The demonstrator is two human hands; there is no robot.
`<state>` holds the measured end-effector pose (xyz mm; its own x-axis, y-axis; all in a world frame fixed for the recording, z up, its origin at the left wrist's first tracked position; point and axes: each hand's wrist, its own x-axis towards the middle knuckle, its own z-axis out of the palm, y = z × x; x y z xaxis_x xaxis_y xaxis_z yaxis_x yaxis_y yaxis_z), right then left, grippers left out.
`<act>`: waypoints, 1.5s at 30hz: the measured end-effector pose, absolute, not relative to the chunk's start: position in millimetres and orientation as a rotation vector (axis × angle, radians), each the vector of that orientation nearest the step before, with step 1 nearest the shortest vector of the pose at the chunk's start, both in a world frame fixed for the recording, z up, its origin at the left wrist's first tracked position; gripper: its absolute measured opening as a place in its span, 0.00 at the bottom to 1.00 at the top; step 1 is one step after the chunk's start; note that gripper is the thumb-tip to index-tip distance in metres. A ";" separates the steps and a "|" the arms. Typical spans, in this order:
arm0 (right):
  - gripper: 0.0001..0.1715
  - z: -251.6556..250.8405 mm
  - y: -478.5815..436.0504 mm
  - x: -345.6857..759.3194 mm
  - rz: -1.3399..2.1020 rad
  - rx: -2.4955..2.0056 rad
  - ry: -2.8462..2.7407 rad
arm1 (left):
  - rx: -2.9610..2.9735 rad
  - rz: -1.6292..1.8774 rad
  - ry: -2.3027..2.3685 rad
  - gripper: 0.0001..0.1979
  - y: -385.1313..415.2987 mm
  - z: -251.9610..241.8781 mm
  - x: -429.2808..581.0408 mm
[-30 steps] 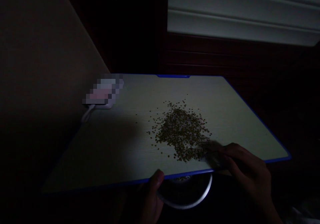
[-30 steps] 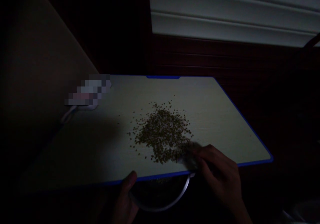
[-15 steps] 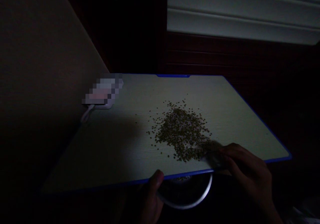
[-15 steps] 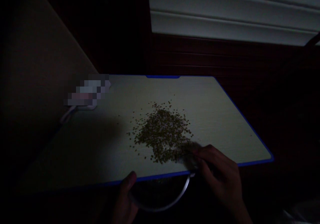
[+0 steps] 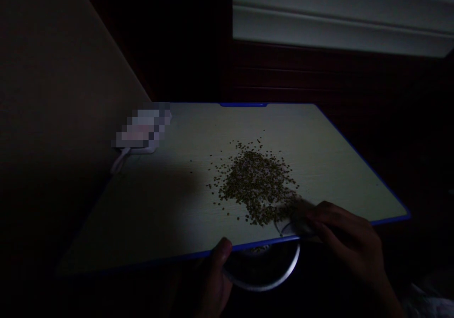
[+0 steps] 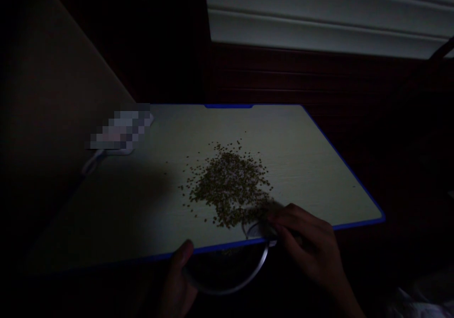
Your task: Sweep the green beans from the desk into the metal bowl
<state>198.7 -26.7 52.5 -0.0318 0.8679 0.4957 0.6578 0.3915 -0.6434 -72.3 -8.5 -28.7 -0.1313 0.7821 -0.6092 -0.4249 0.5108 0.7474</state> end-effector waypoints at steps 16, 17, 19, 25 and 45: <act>0.15 54.0 -26.4 196.9 0.339 -1.282 -1.792 | 0.331 1.173 1.187 0.15 -10.8 -24.8 -75.2; 0.15 53.6 -26.6 197.4 0.339 -1.283 -1.790 | 0.320 1.133 1.211 0.14 -11.4 -21.5 -77.8; 0.13 52.6 -27.2 197.6 0.318 -1.304 -1.759 | 0.375 1.019 1.226 0.15 -12.0 -20.2 -80.5; 0.12 51.3 -27.5 191.2 0.225 -1.443 -1.562 | 0.387 1.141 1.293 0.17 -7.8 -28.3 -67.7; 0.08 49.1 -27.4 189.1 0.177 -1.486 -1.490 | 0.298 1.093 1.373 0.19 -10.1 -46.6 -69.2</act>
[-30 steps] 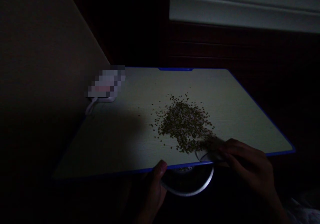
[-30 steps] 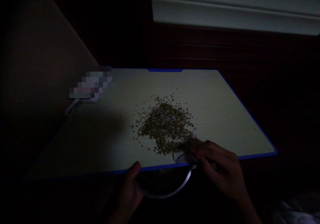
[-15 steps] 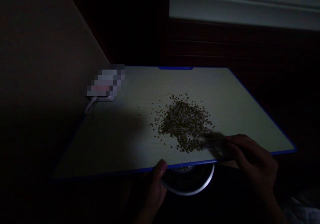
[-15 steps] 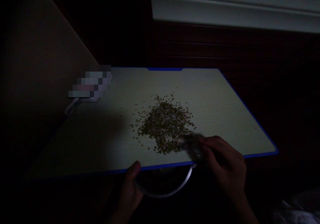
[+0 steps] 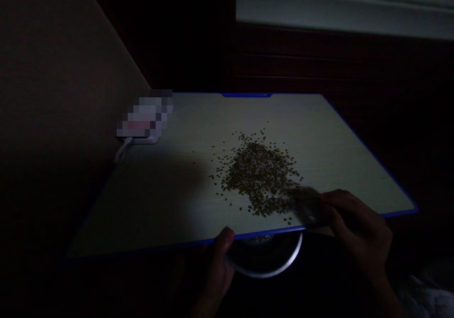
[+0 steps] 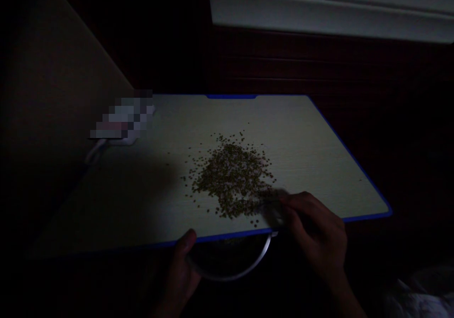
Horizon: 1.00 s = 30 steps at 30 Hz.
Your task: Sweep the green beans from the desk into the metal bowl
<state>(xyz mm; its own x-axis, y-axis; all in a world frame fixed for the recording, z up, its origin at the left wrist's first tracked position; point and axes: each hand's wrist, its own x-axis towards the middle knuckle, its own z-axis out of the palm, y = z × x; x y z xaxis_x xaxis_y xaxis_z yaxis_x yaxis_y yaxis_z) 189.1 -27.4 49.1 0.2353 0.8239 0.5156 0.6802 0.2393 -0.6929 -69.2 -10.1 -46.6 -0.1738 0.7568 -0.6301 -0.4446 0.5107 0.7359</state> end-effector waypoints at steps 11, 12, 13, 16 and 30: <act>0.05 49.8 -32.0 200.8 0.227 -1.513 -1.413 | 0.211 1.115 1.252 0.21 -8.9 -34.1 -68.0; 0.04 50.8 -33.7 203.0 0.246 -1.537 -1.398 | 0.194 1.099 1.226 0.22 -8.4 -30.5 -68.8; 0.03 51.6 -35.7 205.2 0.264 -1.563 -1.385 | 0.186 1.089 1.219 0.22 -8.0 -27.6 -69.7; 0.03 51.8 -42.2 210.4 0.285 -1.614 -1.369 | 0.191 1.076 1.250 0.19 -7.9 -25.2 -71.7; 0.09 49.8 -40.7 207.3 0.279 -1.474 -1.529 | 0.126 1.159 1.110 0.18 -8.7 -33.7 -62.7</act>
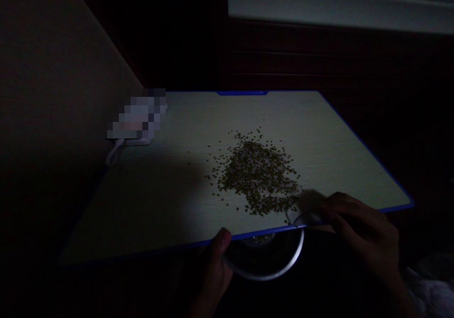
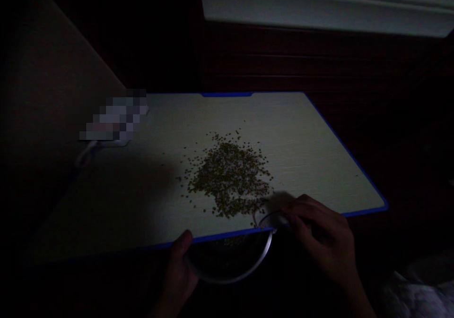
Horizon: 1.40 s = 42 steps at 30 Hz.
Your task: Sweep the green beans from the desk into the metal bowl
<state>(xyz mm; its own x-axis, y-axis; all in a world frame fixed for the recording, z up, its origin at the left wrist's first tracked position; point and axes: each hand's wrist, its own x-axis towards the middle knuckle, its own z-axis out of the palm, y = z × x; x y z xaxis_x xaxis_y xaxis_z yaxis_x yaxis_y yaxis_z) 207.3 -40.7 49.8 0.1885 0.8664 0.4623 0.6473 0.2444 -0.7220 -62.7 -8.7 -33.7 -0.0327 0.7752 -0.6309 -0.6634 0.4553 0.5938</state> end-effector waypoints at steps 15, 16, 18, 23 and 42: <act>0.11 53.3 -36.0 205.8 0.305 -1.447 -1.624 | 0.037 1.165 1.021 0.24 -3.9 -22.6 -55.6; 0.11 53.9 -35.8 206.2 0.307 -1.438 -1.639 | 0.029 1.157 1.026 0.23 -4.0 -24.2 -56.5; 0.11 54.4 -35.8 207.0 0.310 -1.424 -1.658 | 0.028 1.154 1.035 0.22 -4.6 -28.2 -58.3; 0.13 52.4 -36.8 207.3 0.297 -1.420 -1.633 | 0.039 1.162 1.012 0.29 -5.6 -31.2 -58.5; 0.18 49.7 -36.3 211.1 0.328 -1.318 -1.777 | 0.103 1.204 1.050 0.25 -6.6 -32.9 -60.5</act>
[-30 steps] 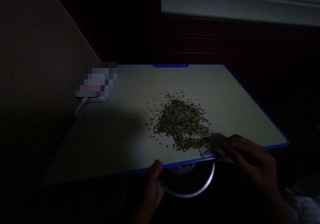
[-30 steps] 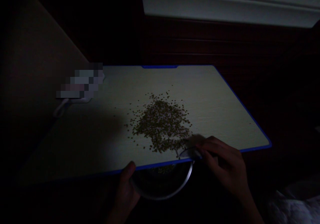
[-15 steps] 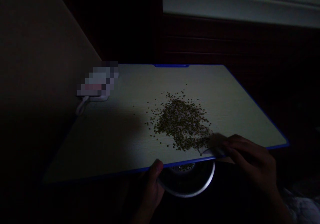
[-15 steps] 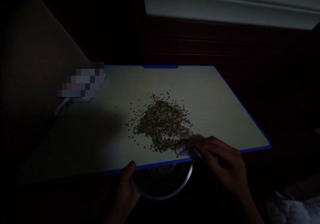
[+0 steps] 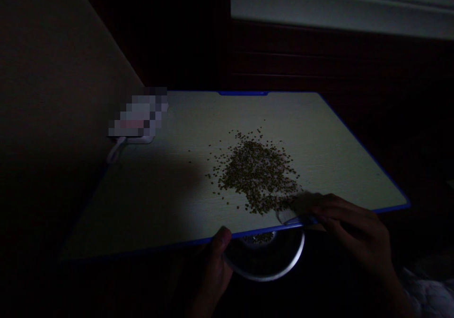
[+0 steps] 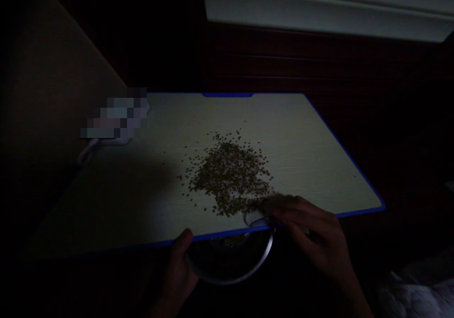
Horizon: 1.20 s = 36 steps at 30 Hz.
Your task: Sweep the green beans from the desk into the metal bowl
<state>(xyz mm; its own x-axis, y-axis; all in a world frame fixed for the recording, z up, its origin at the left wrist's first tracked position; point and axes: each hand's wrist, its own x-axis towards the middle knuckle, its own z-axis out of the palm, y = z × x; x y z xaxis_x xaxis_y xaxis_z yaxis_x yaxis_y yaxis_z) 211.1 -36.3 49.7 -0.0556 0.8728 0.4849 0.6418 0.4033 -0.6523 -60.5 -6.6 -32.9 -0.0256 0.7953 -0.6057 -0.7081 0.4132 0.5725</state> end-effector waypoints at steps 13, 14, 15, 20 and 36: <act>0.13 35.6 -34.3 204.9 0.067 -1.441 -1.331 | 0.145 1.148 1.113 0.17 -8.6 -36.6 -65.0; 0.12 35.7 -33.7 204.1 0.057 -1.457 -1.320 | 0.144 1.142 1.109 0.17 -8.1 -36.6 -64.5; 0.11 36.3 -33.4 203.4 0.058 -1.474 -1.320 | 0.144 1.139 1.106 0.16 -7.7 -37.4 -64.3; 0.08 39.4 -34.2 203.7 0.097 -1.521 -1.353 | 0.193 1.128 1.173 0.17 -9.3 -46.7 -67.5; 0.10 40.3 -38.1 203.3 0.196 -1.453 -1.496 | 0.207 1.149 1.144 0.16 -10.2 -49.1 -67.8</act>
